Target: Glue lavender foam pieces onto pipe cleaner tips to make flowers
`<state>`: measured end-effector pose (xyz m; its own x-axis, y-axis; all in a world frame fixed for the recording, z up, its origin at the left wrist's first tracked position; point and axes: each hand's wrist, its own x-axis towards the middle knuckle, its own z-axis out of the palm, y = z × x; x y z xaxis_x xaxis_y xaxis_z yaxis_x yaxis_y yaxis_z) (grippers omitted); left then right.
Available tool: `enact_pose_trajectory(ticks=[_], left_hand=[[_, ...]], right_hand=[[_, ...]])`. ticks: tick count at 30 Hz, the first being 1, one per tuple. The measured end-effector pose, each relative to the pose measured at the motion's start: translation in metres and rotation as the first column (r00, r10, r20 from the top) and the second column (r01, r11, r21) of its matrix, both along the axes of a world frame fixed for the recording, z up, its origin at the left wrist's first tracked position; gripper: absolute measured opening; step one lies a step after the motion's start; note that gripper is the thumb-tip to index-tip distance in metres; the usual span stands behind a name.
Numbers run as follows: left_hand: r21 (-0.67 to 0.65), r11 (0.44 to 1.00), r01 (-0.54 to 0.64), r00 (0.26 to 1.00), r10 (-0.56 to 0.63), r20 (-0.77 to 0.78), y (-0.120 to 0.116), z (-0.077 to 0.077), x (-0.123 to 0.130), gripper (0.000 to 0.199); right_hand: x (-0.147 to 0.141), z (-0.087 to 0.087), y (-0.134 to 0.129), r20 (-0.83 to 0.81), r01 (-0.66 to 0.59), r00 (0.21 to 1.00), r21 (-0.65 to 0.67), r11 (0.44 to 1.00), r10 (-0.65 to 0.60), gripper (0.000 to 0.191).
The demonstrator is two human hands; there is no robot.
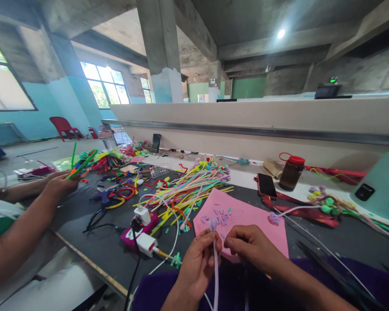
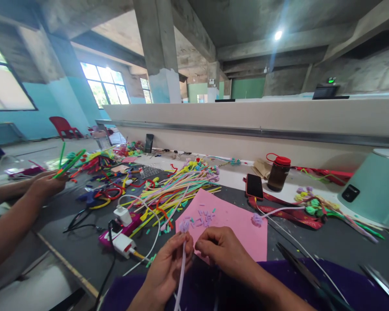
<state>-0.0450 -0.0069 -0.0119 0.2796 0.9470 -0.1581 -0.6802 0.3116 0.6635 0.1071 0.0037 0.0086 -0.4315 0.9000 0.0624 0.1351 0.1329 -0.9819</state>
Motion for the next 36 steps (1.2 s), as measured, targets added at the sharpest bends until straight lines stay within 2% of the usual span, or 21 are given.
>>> enact_pose_trajectory(ticks=[7, 10, 14, 19, 27, 32, 36], left_hand=[[-0.026, 0.994, 0.105, 0.994, -0.105, -0.009, -0.001, -0.002, 0.001, 0.012], [-0.018, 0.993, 0.119, 0.992, -0.120, -0.033, -0.002, -0.004, 0.002, 0.010], [-0.012, 0.989, 0.146, 0.986, -0.147, -0.077, -0.002, -0.008, 0.003, 0.007], [0.004, 0.988, 0.155, 0.981, -0.154, -0.114, -0.002, -0.012, 0.002, 0.006], [0.004, 0.984, 0.180, 0.977, -0.179, -0.116, -0.005, -0.009, 0.002, 0.011], [-0.009, 0.964, 0.267, 0.959, -0.266, -0.096, -0.005, -0.008, 0.000, 0.014], [-0.010, 0.949, 0.316, 0.944, -0.315, -0.093, -0.003, -0.010, 0.000, 0.017]], right_hand=[[0.004, 0.002, 0.004, -0.124, 0.116, 0.986, 0.024, 0.993, -0.112, 0.009], [0.005, 0.001, 0.005, -0.180, 0.127, 0.976, 0.010, 0.992, -0.124, 0.014], [0.004, 0.004, 0.004, -0.198, 0.100, 0.975, -0.030, 0.994, -0.104, 0.014], [0.003, 0.006, 0.002, -0.203, 0.072, 0.976, -0.019, 0.997, -0.074, 0.013], [0.005, 0.005, 0.004, -0.249, 0.034, 0.967, -0.109, 0.993, -0.061, 0.012], [0.014, 0.006, 0.009, -0.274, -0.082, 0.962, -0.239, 0.968, 0.014, 0.023], [0.019, 0.003, 0.014, -0.269, -0.131, 0.961, -0.251, 0.959, 0.061, 0.027]])
